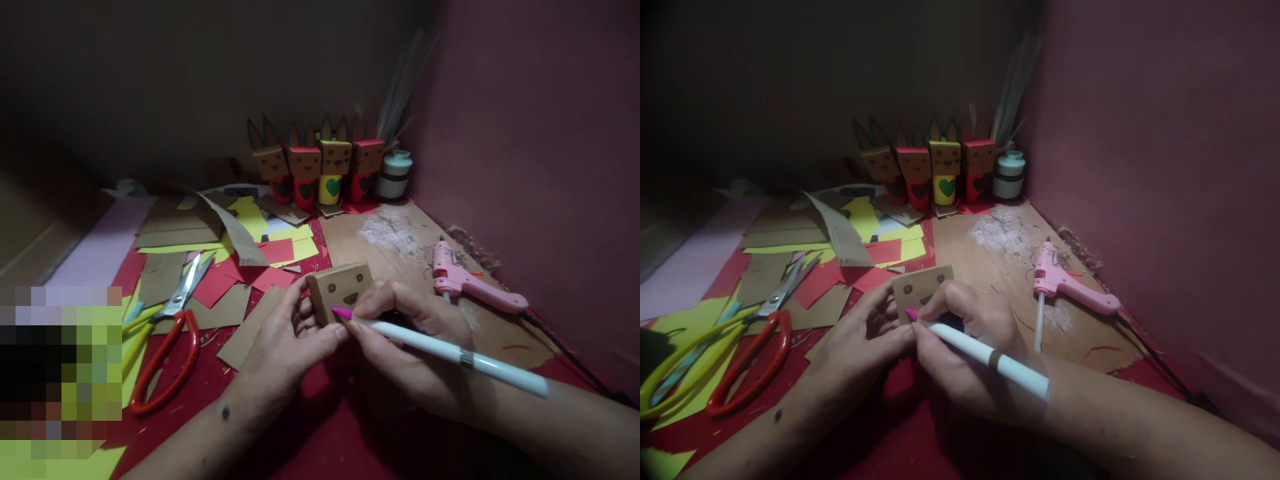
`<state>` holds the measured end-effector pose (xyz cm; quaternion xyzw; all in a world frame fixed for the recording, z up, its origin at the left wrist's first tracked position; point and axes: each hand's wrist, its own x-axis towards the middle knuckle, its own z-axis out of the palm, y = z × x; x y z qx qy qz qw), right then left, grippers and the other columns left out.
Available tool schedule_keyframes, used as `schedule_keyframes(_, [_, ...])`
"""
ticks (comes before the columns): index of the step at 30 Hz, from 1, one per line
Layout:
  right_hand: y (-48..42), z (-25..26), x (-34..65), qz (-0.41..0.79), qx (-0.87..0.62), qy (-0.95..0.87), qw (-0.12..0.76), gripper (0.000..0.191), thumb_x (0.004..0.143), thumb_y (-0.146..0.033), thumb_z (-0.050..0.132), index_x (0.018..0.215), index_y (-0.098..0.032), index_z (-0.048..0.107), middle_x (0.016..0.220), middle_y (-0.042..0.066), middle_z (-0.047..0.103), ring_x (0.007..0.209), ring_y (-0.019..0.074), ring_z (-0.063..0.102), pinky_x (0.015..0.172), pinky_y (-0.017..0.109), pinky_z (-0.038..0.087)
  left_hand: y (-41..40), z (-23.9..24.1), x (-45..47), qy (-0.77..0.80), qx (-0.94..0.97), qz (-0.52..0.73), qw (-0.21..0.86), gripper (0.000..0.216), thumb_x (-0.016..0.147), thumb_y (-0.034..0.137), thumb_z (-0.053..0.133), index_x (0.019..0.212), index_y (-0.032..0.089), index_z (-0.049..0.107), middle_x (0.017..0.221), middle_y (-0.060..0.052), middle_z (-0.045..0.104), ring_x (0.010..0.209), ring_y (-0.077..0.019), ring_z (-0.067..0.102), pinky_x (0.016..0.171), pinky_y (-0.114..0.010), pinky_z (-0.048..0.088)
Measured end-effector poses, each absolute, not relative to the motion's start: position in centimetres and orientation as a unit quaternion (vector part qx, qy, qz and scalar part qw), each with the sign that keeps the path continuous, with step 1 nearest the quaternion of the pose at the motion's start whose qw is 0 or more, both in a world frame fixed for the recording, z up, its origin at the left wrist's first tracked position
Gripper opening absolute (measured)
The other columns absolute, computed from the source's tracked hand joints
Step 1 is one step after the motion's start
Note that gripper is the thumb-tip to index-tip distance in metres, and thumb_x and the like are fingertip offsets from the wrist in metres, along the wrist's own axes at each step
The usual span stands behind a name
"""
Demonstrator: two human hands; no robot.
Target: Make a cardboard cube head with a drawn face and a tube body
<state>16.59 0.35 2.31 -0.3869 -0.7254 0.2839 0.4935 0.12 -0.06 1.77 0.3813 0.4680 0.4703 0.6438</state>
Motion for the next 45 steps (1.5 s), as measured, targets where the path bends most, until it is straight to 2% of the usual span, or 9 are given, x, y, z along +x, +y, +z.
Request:
schedule_keyframes(7, [0.4, 2.7, 17.5, 0.411, -0.407, -0.633, 0.514, 0.014, 0.084, -0.023, 0.069, 0.078, -0.025, 0.057, 0.071, 0.001, 0.066, 0.057, 0.0153, 0.06, 0.043, 0.023, 0.046, 0.0, 1.0, -0.4, 0.456, 0.415, 0.457, 0.64, 0.077, 0.074, 0.031, 0.086, 0.139, 0.015, 0.048, 0.133, -0.014, 0.069, 0.119, -0.0278, 0.066, 0.096, -0.03, 0.055])
schedule_keyframes(12, [1.0, 2.3, 18.0, 0.469, -0.376, -0.604, 0.523, 0.016, 0.084, -0.029, 0.074, 0.077, -0.025, 0.06, 0.071, 0.0, 0.064, 0.06, 0.0151, 0.06, 0.048, 0.024, 0.048, -0.3, 0.5, -0.7, 0.429, 0.402, 0.471, 0.658, 0.093, 0.077, 0.027, 0.083, 0.153, 0.02, 0.03, 0.139, -0.012, 0.065, 0.125, -0.0254, 0.063, 0.099, -0.028, 0.053])
schedule_keyframes(16, [1.1, 2.0, 17.8, 0.537, -0.339, -0.57, 0.522, 0.015, 0.087, -0.025, 0.07, 0.078, -0.024, 0.058, 0.067, -0.004, 0.061, 0.054, 0.0119, 0.054, 0.048, 0.023, 0.045, -0.3, 1.0, -0.5, 0.443, 0.4, 0.471, 0.649, 0.107, 0.075, 0.024, 0.084, 0.159, 0.024, 0.017, 0.145, -0.011, 0.061, 0.129, -0.026, 0.06, 0.098, -0.027, 0.053])
schedule_keyframes(22, [1.0, 2.0, 17.3, 0.55, -0.326, -0.572, 0.514, 0.015, 0.084, -0.019, 0.07, 0.076, -0.023, 0.058, 0.067, -0.003, 0.059, 0.055, 0.0109, 0.051, 0.048, 0.021, 0.044, -0.5, 2.0, -0.3, 0.502, 0.436, 0.453, 0.594, 0.101, 0.071, 0.031, 0.086, 0.155, 0.019, 0.031, 0.129, -0.013, 0.07, 0.12, -0.0327, 0.064, 0.093, -0.034, 0.055])
schedule_keyframes(26, [1.0, 1.7, 17.3, 0.563, -0.291, -0.585, 0.506, 0.013, 0.085, -0.02, 0.07, 0.079, -0.022, 0.059, 0.071, -0.003, 0.062, 0.059, 0.0111, 0.055, 0.052, 0.022, 0.047, -0.6, 2.4, -0.2, 0.563, 0.44, 0.438, 0.546, 0.11, 0.066, 0.037, 0.089, 0.156, 0.02, 0.029, 0.12, -0.012, 0.073, 0.117, -0.035, 0.065, 0.095, -0.038, 0.053])
schedule_keyframes(30, [1.3, 1.8, 17.4, 0.566, -0.29, -0.587, 0.501, 0.012, 0.087, -0.02, 0.071, 0.08, -0.022, 0.06, 0.072, -0.003, 0.063, 0.06, 0.0107, 0.058, 0.053, 0.021, 0.048, -0.8, 2.5, -0.1, 0.561, 0.423, 0.458, 0.545, 0.106, 0.067, 0.034, 0.088, 0.155, 0.025, 0.03, 0.121, -0.009, 0.071, 0.116, -0.0322, 0.065, 0.095, -0.035, 0.052])
schedule_keyframes(36, [1.7, 2.4, 17.9, 0.462, -0.342, -0.641, 0.508, 0.011, 0.089, -0.023, 0.069, 0.082, -0.022, 0.061, 0.079, 0.0, 0.068, 0.072, 0.0156, 0.067, 0.065, 0.027, 0.056, -0.5, 2.4, 0.0, 0.548, 0.422, 0.479, 0.54, 0.088, 0.066, 0.026, 0.086, 0.142, 0.027, 0.042, 0.109, -0.006, 0.071, 0.104, -0.0313, 0.068, 0.085, -0.038, 0.055])
schedule_keyframes(40, [1.2, 2.2, 17.8, 0.383, -0.371, -0.68, 0.503, 0.011, 0.089, -0.022, 0.067, 0.081, -0.023, 0.059, 0.08, 0.002, 0.069, 0.075, 0.019, 0.067, 0.064, 0.03, 0.056, -0.4, 2.5, 0.1, 0.558, 0.418, 0.487, 0.526, 0.081, 0.066, 0.028, 0.086, 0.137, 0.025, 0.046, 0.107, -0.007, 0.07, 0.102, -0.0316, 0.068, 0.085, -0.039, 0.055])
schedule_keyframes(45, [0.5, 1.4, 17.5, 0.359, -0.378, -0.692, 0.5, 0.013, 0.09, -0.022, 0.064, 0.082, -0.026, 0.055, 0.077, 0.003, 0.068, 0.074, 0.0211, 0.066, 0.062, 0.034, 0.056, -0.6, 2.5, 0.4, 0.563, 0.406, 0.497, 0.521, 0.078, 0.068, 0.028, 0.083, 0.138, 0.025, 0.047, 0.102, -0.007, 0.071, 0.099, -0.0314, 0.069, 0.082, -0.039, 0.057])
